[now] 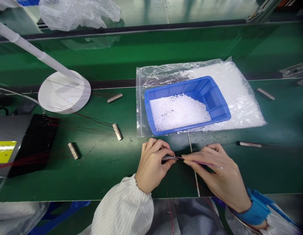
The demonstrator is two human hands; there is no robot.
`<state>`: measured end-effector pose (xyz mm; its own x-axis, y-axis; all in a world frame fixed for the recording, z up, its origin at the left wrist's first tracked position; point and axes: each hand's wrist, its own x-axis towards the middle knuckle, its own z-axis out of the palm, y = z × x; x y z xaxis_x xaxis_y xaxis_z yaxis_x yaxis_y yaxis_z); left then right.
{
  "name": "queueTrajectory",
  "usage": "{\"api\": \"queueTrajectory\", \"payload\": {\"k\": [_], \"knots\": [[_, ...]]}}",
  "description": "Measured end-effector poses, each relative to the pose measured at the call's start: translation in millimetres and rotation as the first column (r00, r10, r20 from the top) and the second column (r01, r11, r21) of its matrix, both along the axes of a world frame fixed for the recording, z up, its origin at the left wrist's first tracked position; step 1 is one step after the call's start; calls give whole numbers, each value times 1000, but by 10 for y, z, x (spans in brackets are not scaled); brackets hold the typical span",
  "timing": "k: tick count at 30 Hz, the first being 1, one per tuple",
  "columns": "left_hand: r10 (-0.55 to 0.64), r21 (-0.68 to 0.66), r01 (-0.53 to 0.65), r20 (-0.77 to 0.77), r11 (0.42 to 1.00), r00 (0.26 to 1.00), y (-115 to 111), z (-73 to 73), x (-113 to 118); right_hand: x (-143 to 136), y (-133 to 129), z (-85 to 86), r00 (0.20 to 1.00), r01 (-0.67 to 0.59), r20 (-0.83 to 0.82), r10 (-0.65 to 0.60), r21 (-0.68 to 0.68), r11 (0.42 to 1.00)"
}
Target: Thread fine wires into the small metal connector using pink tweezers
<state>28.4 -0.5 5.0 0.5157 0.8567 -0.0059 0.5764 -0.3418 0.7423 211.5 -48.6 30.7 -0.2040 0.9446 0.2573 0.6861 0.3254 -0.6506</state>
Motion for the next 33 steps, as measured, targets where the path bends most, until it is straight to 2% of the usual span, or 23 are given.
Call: {"api": "queueTrajectory", "payload": {"k": [12,21,33], "knots": [[1,-20,-1,11,1000,1000,2,8,-6,-65,44,34,989,-53,138,53,-2,999],[-3,-12,3,16,1000,1000,-3,-7,-8,-64,17,145,993,-23,115,19,36,999],[3,-11,-3,23,1000,1000,-8,-14,-11,-67,21,60,999,4,36,-5,21,1000]]}}
